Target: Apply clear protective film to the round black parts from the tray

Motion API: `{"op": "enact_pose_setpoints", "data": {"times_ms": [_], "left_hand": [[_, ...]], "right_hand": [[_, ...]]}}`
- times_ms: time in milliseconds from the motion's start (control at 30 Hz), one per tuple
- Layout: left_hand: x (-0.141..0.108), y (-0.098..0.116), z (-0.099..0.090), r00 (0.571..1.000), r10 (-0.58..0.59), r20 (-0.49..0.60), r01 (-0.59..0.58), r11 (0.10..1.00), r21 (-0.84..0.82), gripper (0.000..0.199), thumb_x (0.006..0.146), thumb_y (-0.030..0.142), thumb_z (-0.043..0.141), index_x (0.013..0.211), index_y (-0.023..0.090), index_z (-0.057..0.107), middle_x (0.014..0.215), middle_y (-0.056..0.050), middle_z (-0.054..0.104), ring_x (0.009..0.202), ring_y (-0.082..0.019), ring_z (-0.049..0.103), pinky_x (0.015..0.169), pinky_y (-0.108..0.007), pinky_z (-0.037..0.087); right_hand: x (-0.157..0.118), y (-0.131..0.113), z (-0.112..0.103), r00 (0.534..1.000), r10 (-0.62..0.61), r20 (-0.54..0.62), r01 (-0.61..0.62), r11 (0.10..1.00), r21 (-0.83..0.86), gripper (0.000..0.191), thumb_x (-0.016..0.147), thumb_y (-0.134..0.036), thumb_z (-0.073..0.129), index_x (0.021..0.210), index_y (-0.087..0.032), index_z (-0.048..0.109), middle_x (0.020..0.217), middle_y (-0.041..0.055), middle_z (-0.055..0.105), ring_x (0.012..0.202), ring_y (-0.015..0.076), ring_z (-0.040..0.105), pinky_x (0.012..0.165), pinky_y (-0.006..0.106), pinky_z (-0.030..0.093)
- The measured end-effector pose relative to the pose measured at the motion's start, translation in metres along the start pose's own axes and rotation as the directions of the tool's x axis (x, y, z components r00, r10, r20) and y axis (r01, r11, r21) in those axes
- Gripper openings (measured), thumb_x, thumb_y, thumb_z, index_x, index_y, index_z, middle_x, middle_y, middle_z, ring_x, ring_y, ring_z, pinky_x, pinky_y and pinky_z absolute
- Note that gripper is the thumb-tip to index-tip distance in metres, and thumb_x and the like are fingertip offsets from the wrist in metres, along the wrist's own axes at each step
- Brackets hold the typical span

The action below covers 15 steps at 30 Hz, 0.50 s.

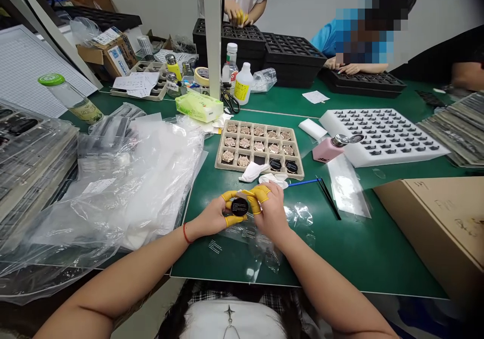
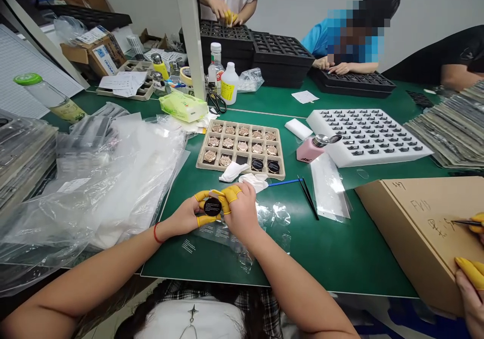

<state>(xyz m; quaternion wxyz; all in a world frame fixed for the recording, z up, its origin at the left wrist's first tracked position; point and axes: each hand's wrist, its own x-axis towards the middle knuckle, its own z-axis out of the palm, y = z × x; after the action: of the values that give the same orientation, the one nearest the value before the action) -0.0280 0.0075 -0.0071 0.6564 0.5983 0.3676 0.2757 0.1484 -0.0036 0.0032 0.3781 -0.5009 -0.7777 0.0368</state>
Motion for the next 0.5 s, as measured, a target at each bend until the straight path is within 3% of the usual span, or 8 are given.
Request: {"op": "enact_pose_setpoints", "data": {"times_ms": [67, 133, 200, 267, 333, 400, 500], "left_hand": [[0.003, 0.002, 0.000, 0.998, -0.054, -0.014, 0.052, 0.995, -0.080, 0.058, 0.070, 0.025, 0.072, 0.121, 0.017, 0.044, 0.090, -0.004, 0.064, 0.080, -0.015, 0.064, 0.079, -0.032, 0.052], [0.004, 0.003, -0.001, 0.997, -0.074, -0.020, 0.071, 0.990, -0.124, 0.057, 0.069, 0.025, 0.073, 0.118, 0.018, 0.045, 0.086, -0.002, 0.063, 0.078, -0.015, 0.064, 0.079, -0.033, 0.052], [0.005, 0.002, -0.003, 0.997, -0.072, -0.029, 0.068, 0.990, -0.127, 0.056, 0.068, 0.025, 0.074, 0.116, 0.018, 0.046, 0.082, -0.001, 0.063, 0.077, -0.015, 0.064, 0.078, -0.033, 0.052], [0.005, 0.000, -0.004, 0.997, -0.074, -0.038, 0.068, 0.989, -0.129, 0.059, 0.067, 0.026, 0.075, 0.117, 0.018, 0.045, 0.082, -0.001, 0.063, 0.077, -0.016, 0.065, 0.078, -0.035, 0.052], [0.004, -0.003, -0.005, 0.997, -0.070, -0.046, 0.063, 0.988, -0.142, 0.061, 0.066, 0.026, 0.075, 0.119, 0.018, 0.045, 0.084, -0.002, 0.064, 0.076, -0.016, 0.066, 0.078, -0.035, 0.052], [0.004, -0.005, -0.004, 0.998, -0.046, -0.040, 0.040, 0.989, -0.146, 0.065, 0.067, 0.026, 0.075, 0.123, 0.019, 0.043, 0.085, -0.002, 0.065, 0.075, -0.016, 0.065, 0.078, -0.034, 0.052], [0.004, -0.005, -0.004, 1.000, -0.007, -0.023, 0.004, 0.991, -0.136, 0.074, 0.070, 0.027, 0.073, 0.133, 0.019, 0.035, 0.086, -0.004, 0.066, 0.075, -0.016, 0.065, 0.076, -0.033, 0.052]], "right_hand": [[0.003, 0.013, 0.001, 0.986, 0.159, 0.048, -0.165, 0.971, 0.172, 0.016, 0.086, -0.024, 0.044, 0.091, -0.019, 0.059, 0.085, 0.0056, 0.062, 0.085, 0.0201, 0.055, 0.082, 0.039, 0.043], [0.007, 0.029, 0.002, 0.934, 0.334, 0.129, -0.358, 0.884, 0.301, 0.024, 0.089, -0.029, 0.043, 0.106, -0.018, 0.056, 0.092, 0.0066, 0.063, 0.083, 0.0189, 0.057, 0.074, 0.034, 0.046], [0.009, 0.045, 0.002, 0.883, 0.422, 0.205, -0.465, 0.844, 0.265, 0.030, 0.087, -0.028, 0.046, 0.113, -0.017, 0.054, 0.095, 0.0079, 0.064, 0.083, 0.0195, 0.058, 0.073, 0.034, 0.047], [0.010, 0.052, 0.003, 0.886, 0.412, 0.212, -0.438, 0.894, 0.096, 0.026, 0.082, -0.024, 0.052, 0.105, -0.015, 0.061, 0.091, 0.0098, 0.064, 0.085, 0.0220, 0.057, 0.076, 0.037, 0.045], [0.008, 0.046, 0.004, 0.922, 0.347, 0.172, -0.349, 0.937, -0.020, 0.020, 0.082, -0.022, 0.053, 0.095, -0.015, 0.066, 0.091, 0.0115, 0.063, 0.090, 0.0240, 0.054, 0.081, 0.040, 0.043], [0.005, 0.029, 0.009, 0.943, 0.279, 0.178, -0.293, 0.954, 0.057, 0.024, 0.085, -0.024, 0.050, 0.101, -0.016, 0.065, 0.094, 0.0104, 0.063, 0.090, 0.0220, 0.055, 0.080, 0.038, 0.044], [0.011, 0.010, 0.017, 0.918, 0.209, 0.337, -0.305, 0.916, 0.262, 0.040, 0.084, -0.026, 0.051, 0.124, -0.020, 0.051, 0.086, 0.0034, 0.064, 0.073, 0.0155, 0.057, 0.067, 0.029, 0.047]]}}
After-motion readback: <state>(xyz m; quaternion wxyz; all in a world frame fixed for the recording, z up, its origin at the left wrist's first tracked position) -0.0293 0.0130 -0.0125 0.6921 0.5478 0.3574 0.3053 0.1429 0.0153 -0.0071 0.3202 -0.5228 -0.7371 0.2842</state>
